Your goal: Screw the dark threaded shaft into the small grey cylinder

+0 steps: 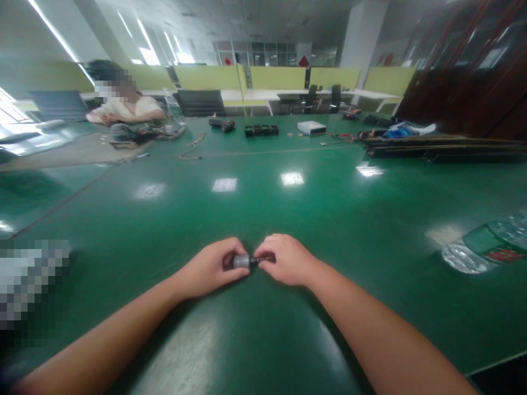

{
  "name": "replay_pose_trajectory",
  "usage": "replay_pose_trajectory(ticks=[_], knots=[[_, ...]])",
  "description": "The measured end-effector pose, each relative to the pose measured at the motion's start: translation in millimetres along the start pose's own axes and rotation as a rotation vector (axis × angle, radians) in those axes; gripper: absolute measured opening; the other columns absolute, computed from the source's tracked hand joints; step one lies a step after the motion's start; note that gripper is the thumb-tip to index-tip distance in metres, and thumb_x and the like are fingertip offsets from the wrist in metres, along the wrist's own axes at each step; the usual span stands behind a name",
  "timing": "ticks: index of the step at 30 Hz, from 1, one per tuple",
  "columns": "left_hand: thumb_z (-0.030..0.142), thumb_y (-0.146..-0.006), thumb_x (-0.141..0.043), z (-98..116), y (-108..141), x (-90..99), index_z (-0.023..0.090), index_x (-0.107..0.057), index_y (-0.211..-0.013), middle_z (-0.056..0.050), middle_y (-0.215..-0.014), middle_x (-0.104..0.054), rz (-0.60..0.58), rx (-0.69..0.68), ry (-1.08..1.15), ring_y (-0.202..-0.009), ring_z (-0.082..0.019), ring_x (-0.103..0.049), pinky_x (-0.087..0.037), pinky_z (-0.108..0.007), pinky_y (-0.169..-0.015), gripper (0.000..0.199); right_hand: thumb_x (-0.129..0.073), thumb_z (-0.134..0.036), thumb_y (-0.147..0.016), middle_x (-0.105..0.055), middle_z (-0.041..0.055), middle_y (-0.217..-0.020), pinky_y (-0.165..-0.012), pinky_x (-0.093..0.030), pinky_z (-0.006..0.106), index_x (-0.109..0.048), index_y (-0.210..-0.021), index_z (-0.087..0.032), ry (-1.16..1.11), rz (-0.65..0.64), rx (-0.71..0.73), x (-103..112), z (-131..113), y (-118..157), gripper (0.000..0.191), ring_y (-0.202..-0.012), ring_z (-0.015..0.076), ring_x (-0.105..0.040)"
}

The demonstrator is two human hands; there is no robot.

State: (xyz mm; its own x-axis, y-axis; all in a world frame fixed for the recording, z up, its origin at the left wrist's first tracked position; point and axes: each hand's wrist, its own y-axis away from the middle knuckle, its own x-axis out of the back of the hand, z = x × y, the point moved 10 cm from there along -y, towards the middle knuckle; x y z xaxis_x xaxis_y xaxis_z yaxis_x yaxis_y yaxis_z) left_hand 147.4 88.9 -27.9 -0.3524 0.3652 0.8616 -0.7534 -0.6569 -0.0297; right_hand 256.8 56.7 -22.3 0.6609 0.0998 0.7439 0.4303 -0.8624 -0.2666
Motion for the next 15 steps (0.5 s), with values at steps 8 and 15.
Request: replay_pose_trajectory(ticks=[8,15], knots=[[0.042,-0.083,-0.068,1.8,-1.6,2.4,0.019,-0.061,-0.091,0.001,-0.078,-0.059,-0.006,-0.002,0.014,-0.069,-0.016,-0.054,-0.037,-0.025,-0.061,0.025,-0.069,-0.015,-0.081,-0.07,0.0036,-0.088,-0.076,-0.045,0.028,-0.074,-0.094,-0.019,-0.014,0.028,-0.014,4.0,1.3,-0.3,0.014,-0.084,0.0167,-0.061],[0.041,-0.081,-0.068,3.2,-0.9,5.7,0.02,-0.061,-0.09,0.001,-0.076,-0.06,0.003,0.007,0.026,-0.068,-0.016,-0.054,-0.036,-0.025,-0.06,0.024,-0.068,-0.014,-0.08,-0.07,0.0027,-0.087,-0.075,-0.044,0.027,-0.074,-0.094,-0.02,-0.011,0.01,-0.007,3.2,0.3,-2.6,0.016,-0.082,0.0161,-0.06]])
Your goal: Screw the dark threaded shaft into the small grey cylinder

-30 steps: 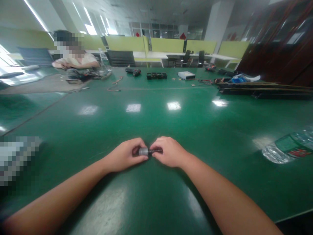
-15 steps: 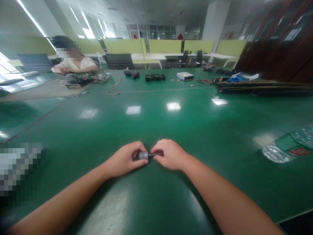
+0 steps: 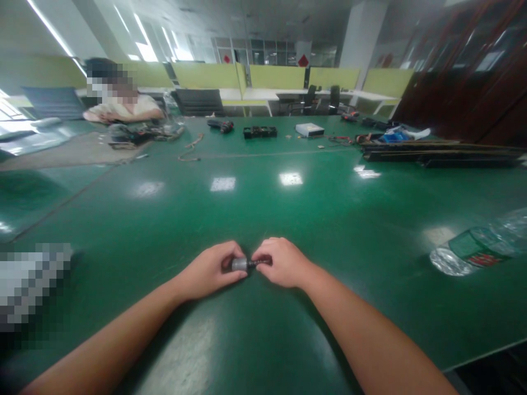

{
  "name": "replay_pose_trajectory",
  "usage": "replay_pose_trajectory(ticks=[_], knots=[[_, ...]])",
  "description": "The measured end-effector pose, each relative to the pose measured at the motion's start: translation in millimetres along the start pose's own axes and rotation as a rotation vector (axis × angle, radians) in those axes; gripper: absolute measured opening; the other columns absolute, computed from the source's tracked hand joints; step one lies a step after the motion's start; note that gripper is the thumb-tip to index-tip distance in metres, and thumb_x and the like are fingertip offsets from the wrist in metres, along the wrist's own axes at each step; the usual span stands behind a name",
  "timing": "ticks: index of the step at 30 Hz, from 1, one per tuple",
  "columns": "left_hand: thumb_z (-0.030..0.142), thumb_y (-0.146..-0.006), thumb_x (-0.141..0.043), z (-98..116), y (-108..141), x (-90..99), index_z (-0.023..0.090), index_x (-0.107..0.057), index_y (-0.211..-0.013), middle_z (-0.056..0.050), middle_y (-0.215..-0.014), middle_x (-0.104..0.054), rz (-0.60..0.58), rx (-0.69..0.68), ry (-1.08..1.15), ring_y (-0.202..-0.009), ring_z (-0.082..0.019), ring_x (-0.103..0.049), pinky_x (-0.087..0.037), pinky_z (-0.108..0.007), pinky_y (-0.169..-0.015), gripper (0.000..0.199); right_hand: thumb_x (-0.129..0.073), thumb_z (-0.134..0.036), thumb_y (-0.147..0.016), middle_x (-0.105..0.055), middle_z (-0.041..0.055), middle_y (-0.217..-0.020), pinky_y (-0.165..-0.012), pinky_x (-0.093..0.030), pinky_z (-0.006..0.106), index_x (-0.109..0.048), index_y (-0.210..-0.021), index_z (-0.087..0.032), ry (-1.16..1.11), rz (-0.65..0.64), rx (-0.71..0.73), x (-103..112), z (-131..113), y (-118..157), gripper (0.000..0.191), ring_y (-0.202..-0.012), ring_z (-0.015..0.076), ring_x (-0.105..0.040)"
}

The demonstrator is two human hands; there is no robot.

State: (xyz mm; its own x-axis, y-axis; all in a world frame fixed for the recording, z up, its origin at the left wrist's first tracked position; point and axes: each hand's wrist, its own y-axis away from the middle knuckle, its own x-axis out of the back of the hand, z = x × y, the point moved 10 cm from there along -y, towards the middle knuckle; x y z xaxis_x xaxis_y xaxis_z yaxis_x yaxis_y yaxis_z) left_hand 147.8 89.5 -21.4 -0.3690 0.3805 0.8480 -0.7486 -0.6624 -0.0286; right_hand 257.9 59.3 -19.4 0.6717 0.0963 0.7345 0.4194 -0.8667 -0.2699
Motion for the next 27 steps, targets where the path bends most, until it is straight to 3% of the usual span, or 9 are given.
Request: replay_pose_trajectory(ticks=[27], knots=[[0.039,-0.081,-0.068,-1.8,1.5,-5.0,0.02,-0.063,-0.09,0.001,-0.079,-0.061,0.012,-0.033,0.016,-0.069,-0.015,-0.055,-0.037,-0.025,-0.061,0.021,-0.068,-0.014,-0.08,-0.069,0.0028,-0.085,-0.072,-0.044,0.027,-0.073,-0.092,-0.019,0.016,-0.033,-0.009,-0.1,-0.6,3.5,0.015,-0.08,0.0154,-0.06]])
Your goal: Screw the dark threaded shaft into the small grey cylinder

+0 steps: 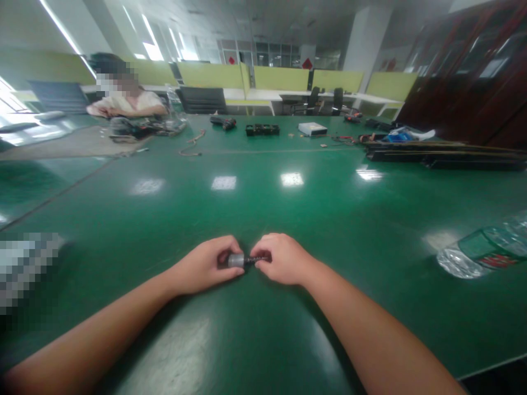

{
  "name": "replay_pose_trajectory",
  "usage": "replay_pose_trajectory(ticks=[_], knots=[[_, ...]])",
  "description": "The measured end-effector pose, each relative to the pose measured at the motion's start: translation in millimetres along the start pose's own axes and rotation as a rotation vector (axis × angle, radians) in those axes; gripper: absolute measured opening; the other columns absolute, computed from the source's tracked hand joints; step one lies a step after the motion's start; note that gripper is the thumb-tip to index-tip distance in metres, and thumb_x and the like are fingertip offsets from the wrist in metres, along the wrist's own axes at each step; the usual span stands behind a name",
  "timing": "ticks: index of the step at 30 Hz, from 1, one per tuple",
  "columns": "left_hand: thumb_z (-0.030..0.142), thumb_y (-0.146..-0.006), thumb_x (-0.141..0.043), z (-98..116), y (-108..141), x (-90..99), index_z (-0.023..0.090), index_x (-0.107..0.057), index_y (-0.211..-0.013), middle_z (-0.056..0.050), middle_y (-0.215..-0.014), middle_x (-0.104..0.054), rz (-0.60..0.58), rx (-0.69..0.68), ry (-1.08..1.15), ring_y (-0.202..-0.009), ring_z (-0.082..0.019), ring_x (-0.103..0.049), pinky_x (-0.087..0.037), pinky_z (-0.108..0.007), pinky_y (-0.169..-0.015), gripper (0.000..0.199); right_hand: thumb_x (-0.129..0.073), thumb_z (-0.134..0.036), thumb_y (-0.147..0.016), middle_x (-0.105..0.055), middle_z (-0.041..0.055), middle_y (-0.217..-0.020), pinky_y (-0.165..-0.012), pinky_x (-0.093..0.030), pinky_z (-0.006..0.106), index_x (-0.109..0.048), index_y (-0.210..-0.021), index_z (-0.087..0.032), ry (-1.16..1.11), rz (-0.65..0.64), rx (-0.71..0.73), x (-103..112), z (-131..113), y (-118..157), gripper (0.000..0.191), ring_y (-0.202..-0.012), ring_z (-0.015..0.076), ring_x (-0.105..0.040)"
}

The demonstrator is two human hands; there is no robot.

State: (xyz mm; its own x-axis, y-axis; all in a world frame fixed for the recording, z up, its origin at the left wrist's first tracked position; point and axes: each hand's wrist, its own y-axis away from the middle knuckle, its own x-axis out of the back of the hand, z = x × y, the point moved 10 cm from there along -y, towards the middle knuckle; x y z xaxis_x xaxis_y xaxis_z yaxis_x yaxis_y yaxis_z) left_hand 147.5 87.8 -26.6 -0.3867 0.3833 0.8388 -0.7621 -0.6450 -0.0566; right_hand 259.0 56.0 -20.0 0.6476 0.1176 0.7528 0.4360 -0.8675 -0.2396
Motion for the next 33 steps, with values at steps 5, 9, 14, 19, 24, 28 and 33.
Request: replay_pose_trajectory(ticks=[5,9,14,19,24,28,33], knots=[[0.04,-0.081,-0.069,-1.4,0.3,-1.8,0.02,-0.062,-0.09,0.001,-0.078,-0.061,-0.011,0.007,-0.033,-0.069,-0.015,-0.054,-0.037,-0.025,-0.061,0.023,-0.068,-0.015,-0.079,-0.069,0.0027,-0.087,-0.074,-0.044,0.027,-0.072,-0.092,-0.019,0.012,-0.018,0.001,0.5,-0.7,0.9,0.014,-0.081,0.0157,-0.06],[0.039,-0.081,-0.069,-0.4,0.9,-0.9,0.019,-0.062,-0.09,0.001,-0.079,-0.061,-0.009,0.004,-0.038,-0.069,-0.015,-0.055,-0.037,-0.025,-0.061,0.023,-0.071,-0.02,-0.078,-0.069,0.0022,-0.085,-0.071,-0.044,0.026,-0.072,-0.09,-0.019,0.007,-0.006,-0.014,0.0,0.4,0.6,0.011,-0.079,0.0154,-0.06],[0.038,-0.081,-0.069,-0.1,1.5,-1.1,0.019,-0.062,-0.091,0.001,-0.079,-0.061,-0.013,0.004,-0.037,-0.069,-0.015,-0.054,-0.037,-0.024,-0.061,0.022,-0.07,-0.019,-0.08,-0.068,0.0018,-0.084,-0.071,-0.043,0.026,-0.072,-0.089,-0.019,0.015,-0.002,-0.024,-1.8,2.9,0.0,0.009,-0.077,0.0146,-0.059],[0.038,-0.081,-0.069,-0.9,1.2,-2.1,0.02,-0.061,-0.09,0.002,-0.078,-0.061,-0.012,0.008,-0.03,-0.069,-0.015,-0.054,-0.037,-0.024,-0.061,0.022,-0.07,-0.018,-0.08,-0.067,0.0024,-0.083,-0.072,-0.043,0.026,-0.073,-0.088,-0.019,0.029,-0.001,-0.013,-0.5,1.9,-0.1,0.009,-0.079,0.0154,-0.059],[0.037,-0.081,-0.069,-0.6,1.4,-1.0,0.019,-0.061,-0.09,0.001,-0.078,-0.061,-0.002,0.003,-0.034,-0.069,-0.015,-0.054,-0.037,-0.024,-0.061,0.022,-0.069,-0.018,-0.08,-0.066,0.0027,-0.084,-0.073,-0.043,0.027,-0.073,-0.088,-0.019,0.045,0.007,-0.016,1.8,0.5,1.2,0.009,-0.081,0.0158,-0.058],[0.037,-0.081,-0.07,0.3,1.5,-0.7,0.019,-0.061,-0.09,0.002,-0.078,-0.061,-0.004,-0.003,-0.029,-0.069,-0.015,-0.054,-0.037,-0.024,-0.061,0.022,-0.069,-0.018,-0.08,-0.066,0.0022,-0.084,-0.072,-0.042,0.026,-0.072,-0.088,-0.019,0.047,0.009,-0.021,1.6,1.7,1.9,0.008,-0.08,0.0151,-0.058],[0.038,-0.082,-0.069,0.1,1.6,-1.1,0.02,-0.062,-0.091,0.002,-0.078,-0.06,-0.009,-0.002,-0.031,-0.069,-0.015,-0.054,-0.037,-0.025,-0.061,0.022,-0.069,-0.017,-0.08,-0.066,0.0019,-0.083,-0.071,-0.042,0.026,-0.073,-0.088,-0.019,0.039,0.007,-0.02,1.8,2.6,1.6,0.009,-0.078,0.0145,-0.057]])
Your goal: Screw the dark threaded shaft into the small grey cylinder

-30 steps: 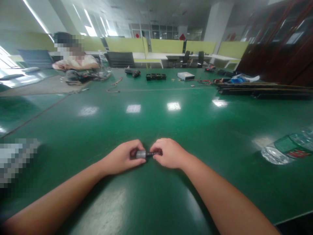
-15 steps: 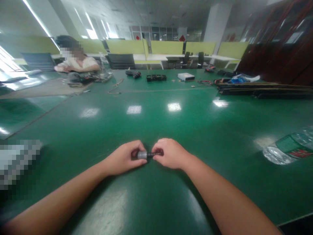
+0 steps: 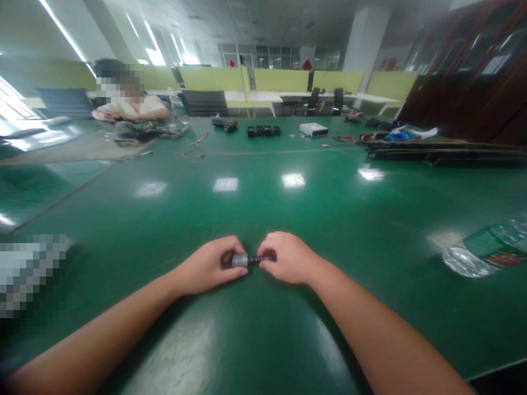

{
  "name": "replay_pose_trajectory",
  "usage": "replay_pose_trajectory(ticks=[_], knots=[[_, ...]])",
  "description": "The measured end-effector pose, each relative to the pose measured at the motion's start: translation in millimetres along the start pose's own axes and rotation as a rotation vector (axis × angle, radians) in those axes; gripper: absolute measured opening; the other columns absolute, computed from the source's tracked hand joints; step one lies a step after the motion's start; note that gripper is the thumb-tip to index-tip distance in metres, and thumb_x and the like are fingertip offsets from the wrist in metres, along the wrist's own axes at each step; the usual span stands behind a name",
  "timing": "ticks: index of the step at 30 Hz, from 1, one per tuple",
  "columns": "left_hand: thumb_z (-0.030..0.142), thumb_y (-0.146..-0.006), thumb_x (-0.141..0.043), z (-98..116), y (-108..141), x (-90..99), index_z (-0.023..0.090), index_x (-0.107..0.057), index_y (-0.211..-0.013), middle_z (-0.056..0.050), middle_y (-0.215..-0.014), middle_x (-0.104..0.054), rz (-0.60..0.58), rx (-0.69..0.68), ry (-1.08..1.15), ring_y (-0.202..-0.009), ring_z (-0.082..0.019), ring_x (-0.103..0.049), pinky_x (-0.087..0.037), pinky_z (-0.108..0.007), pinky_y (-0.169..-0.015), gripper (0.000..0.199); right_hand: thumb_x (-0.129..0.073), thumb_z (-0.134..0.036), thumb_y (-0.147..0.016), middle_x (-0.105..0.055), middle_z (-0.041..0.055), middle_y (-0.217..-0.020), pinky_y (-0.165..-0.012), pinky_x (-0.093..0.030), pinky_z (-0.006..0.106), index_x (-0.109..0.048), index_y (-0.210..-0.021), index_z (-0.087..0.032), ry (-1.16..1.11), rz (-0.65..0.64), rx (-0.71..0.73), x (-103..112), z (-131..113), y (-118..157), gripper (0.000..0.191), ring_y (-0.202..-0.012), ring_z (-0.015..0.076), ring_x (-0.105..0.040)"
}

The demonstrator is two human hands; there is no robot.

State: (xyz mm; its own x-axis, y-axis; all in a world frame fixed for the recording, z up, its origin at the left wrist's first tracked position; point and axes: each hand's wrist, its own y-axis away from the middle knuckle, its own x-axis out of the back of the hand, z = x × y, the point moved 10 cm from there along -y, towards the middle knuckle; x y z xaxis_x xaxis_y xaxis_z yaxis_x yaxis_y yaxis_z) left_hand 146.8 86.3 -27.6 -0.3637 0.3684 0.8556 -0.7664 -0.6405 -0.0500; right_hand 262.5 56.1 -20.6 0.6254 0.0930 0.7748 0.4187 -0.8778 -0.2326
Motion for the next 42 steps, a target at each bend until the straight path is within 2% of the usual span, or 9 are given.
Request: replay_pose_trajectory(ticks=[9,17,42], knots=[[0.043,-0.083,-0.069,-1.6,-0.2,-0.8,0.019,-0.062,-0.091,0.001,-0.079,-0.059,-0.002,-0.007,-0.016,-0.069,-0.015,-0.053,-0.036,-0.025,-0.061,0.026,-0.07,-0.016,-0.078,-0.067,0.0025,-0.083,-0.072,-0.042,0.026,-0.072,-0.086,-0.018,0.016,-0.004,-0.011,2.9,0.2,1.2,0.008,-0.079,0.0148,-0.058],[0.038,-0.081,-0.07,-1.0,-0.4,-0.9,0.019,-0.062,-0.089,0.001,-0.078,-0.061,0.005,-0.01,-0.015,-0.069,-0.015,-0.054,-0.037,-0.025,-0.061,0.022,-0.071,-0.016,-0.078,-0.065,0.0016,-0.08,-0.068,-0.041,0.025,-0.071,-0.084,-0.018,0.018,-0.007,-0.032,5.2,2.5,2.1,0.006,-0.075,0.0137,-0.057],[0.039,-0.08,-0.07,0.7,0.6,0.7,0.019,-0.063,-0.089,0.001,-0.077,-0.061,0.003,0.006,-0.015,-0.068,-0.015,-0.054,-0.036,-0.025,-0.06,0.022,-0.071,-0.015,-0.075,-0.066,0.0015,-0.079,-0.065,-0.041,0.024,-0.072,-0.082,-0.017,0.03,-0.026,-0.078,11.8,13.1,5.7,0.007,-0.071,0.0126,-0.057]])
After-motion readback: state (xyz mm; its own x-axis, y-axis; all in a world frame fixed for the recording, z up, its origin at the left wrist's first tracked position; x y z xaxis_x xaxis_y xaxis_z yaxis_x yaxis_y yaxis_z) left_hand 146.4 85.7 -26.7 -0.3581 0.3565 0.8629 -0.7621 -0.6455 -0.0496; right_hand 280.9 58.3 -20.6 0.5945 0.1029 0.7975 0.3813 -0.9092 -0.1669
